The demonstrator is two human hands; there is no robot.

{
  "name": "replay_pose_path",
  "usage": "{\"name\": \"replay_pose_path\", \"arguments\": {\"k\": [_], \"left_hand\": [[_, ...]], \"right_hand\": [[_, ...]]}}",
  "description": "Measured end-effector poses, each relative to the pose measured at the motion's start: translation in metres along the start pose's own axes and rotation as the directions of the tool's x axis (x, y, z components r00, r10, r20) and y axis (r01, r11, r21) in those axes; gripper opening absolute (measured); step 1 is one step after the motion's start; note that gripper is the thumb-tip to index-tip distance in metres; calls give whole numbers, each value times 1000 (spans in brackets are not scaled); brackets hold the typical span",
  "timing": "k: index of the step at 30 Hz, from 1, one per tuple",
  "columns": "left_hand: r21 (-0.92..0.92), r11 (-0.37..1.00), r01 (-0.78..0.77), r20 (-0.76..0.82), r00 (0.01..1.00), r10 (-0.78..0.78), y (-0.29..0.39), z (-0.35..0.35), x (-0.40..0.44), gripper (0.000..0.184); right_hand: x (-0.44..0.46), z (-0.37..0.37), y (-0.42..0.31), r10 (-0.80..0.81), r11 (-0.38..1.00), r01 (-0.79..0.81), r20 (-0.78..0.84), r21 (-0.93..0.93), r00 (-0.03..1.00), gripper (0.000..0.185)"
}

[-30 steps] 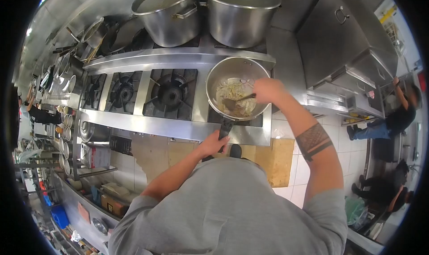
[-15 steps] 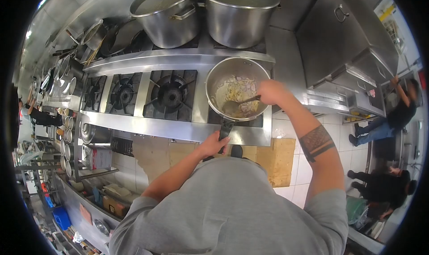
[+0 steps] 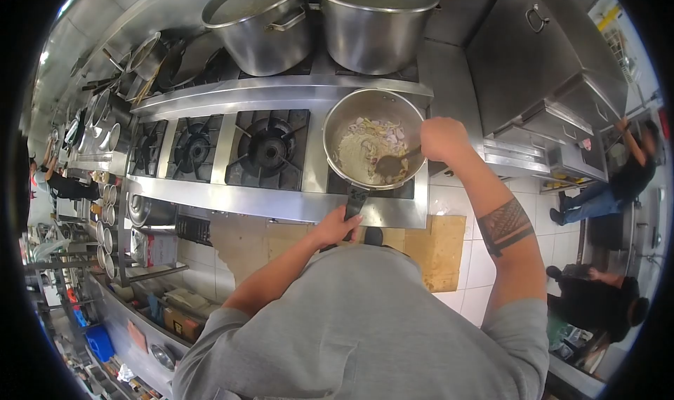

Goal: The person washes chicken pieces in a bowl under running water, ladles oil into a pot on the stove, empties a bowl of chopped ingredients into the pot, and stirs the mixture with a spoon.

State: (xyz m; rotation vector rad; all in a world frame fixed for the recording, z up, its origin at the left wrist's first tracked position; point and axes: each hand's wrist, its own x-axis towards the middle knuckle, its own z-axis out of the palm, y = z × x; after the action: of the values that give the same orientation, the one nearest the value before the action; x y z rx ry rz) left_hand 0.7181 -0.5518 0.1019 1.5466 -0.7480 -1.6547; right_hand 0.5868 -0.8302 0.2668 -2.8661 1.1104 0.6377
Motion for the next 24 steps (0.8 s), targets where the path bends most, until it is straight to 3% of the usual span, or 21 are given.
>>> {"name": "replay_pose_path", "arguments": {"k": [1,5,8,10,14,16,17,19,20,22,24], "left_hand": [[-10,1000,2,-2,1000,-2,1,0,0,23],[23,1000,0,0,1000,0,6,0,-3,23],[20,1000,-1,11,1000,1,7,0,-3,25],[-19,1000,14,3,1000,-14,3,0,-1,24],[6,1000,1,-31,1000,-1,9,1,-5,24],[-1,1000,-7,-2,1000,7,4,1,-3,25],[-9,1000,-6,-7,1000,6,6,1,-5,25],[35,999,-5,-5,1000,6,15,1,-10,25],[36,999,-6,-6,1000,6,12,0,-8,25],[39,999,-16,10,1000,15,5,0,-2,25],[60,998,-25,0,1000,25,7,0,-4,26]], "right_hand": [[-2,-4,-1,55,998,-55,-97,2,994,18],[12,4,-37,35,999,-38,-173,-12,984,18],[24,16,-51,-96,995,91,-162,-40,982,17],[28,25,-52,-136,991,125,-439,-54,888,16],[33,32,-33,-79,992,24,-456,-125,887,17],[12,9,-30,-13,987,-21,-207,-157,978,20],[0,-6,-31,-21,987,-12,-204,-163,979,20],[-18,-31,-35,-85,977,104,104,-188,991,23],[-14,-30,-36,-86,977,104,103,-187,991,23],[4,-21,-35,-124,991,132,278,-10,953,24],[21,4,-37,-165,986,156,192,58,967,24]]}}
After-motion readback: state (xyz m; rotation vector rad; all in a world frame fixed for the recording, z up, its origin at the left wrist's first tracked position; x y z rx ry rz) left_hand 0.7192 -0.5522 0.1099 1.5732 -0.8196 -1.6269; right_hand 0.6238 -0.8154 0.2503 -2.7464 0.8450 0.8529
